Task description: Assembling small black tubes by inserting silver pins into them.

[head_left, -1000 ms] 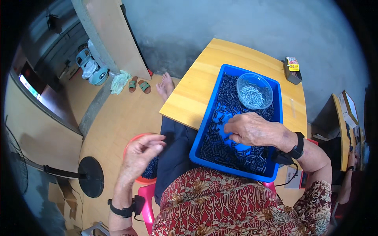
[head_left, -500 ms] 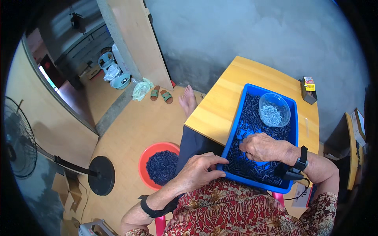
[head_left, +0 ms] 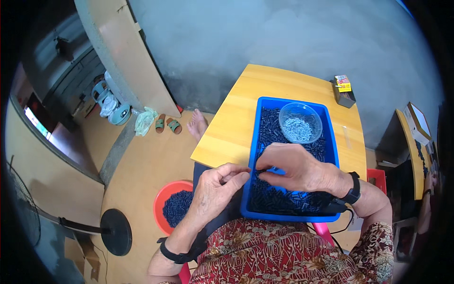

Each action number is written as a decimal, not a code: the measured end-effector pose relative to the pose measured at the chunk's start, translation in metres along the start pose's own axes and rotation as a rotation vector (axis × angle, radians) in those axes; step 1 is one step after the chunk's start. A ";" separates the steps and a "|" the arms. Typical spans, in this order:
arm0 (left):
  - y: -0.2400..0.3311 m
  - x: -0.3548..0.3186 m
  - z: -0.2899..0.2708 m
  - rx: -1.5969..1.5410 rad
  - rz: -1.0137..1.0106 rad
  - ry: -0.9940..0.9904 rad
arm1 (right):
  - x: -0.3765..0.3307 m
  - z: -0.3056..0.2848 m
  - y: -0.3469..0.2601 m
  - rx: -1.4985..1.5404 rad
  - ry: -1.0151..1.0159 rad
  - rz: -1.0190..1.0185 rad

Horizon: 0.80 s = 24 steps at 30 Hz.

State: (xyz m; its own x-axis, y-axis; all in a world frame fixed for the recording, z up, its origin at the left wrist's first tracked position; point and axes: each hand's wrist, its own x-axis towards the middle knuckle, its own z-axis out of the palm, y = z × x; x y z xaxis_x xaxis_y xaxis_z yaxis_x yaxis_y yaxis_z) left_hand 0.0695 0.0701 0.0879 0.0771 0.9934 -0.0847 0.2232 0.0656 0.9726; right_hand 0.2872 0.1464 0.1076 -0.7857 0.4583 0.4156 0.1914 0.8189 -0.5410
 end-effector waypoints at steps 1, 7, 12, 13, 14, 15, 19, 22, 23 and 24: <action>-0.005 0.005 0.004 0.003 0.006 -0.010 | 0.001 0.002 -0.002 -0.063 0.019 -0.062; -0.019 0.021 0.021 -0.361 0.106 -0.033 | -0.001 0.010 0.001 -0.089 0.085 -0.076; -0.016 0.018 0.019 -0.404 0.074 -0.009 | 0.000 0.015 0.000 -0.076 0.120 -0.033; -0.019 0.016 0.017 -0.407 0.081 -0.027 | 0.001 0.017 0.001 -0.099 0.123 -0.044; -0.020 0.018 0.013 -0.340 0.051 0.014 | 0.004 0.020 0.006 -0.096 0.149 -0.078; -0.022 0.019 0.012 -0.273 0.022 0.057 | 0.003 0.024 0.008 -0.059 0.170 -0.077; -0.035 0.023 0.008 -0.380 0.081 0.038 | 0.002 0.024 0.009 0.001 0.159 -0.057; -0.025 0.019 0.013 -0.349 0.083 0.072 | 0.001 0.022 0.007 0.027 0.115 -0.037; -0.027 0.019 0.014 -0.349 0.074 0.058 | 0.001 0.020 0.006 0.002 0.093 -0.016; -0.026 0.020 0.017 -0.379 0.062 0.060 | 0.001 0.020 0.007 0.020 0.103 -0.022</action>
State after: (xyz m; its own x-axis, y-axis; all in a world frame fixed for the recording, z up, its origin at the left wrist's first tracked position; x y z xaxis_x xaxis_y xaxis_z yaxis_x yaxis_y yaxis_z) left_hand 0.0812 0.0872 0.0572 0.0193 0.9996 -0.0214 -0.1558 0.0241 0.9875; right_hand 0.2762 0.1453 0.0899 -0.7246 0.4739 0.5003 0.1617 0.8227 -0.5450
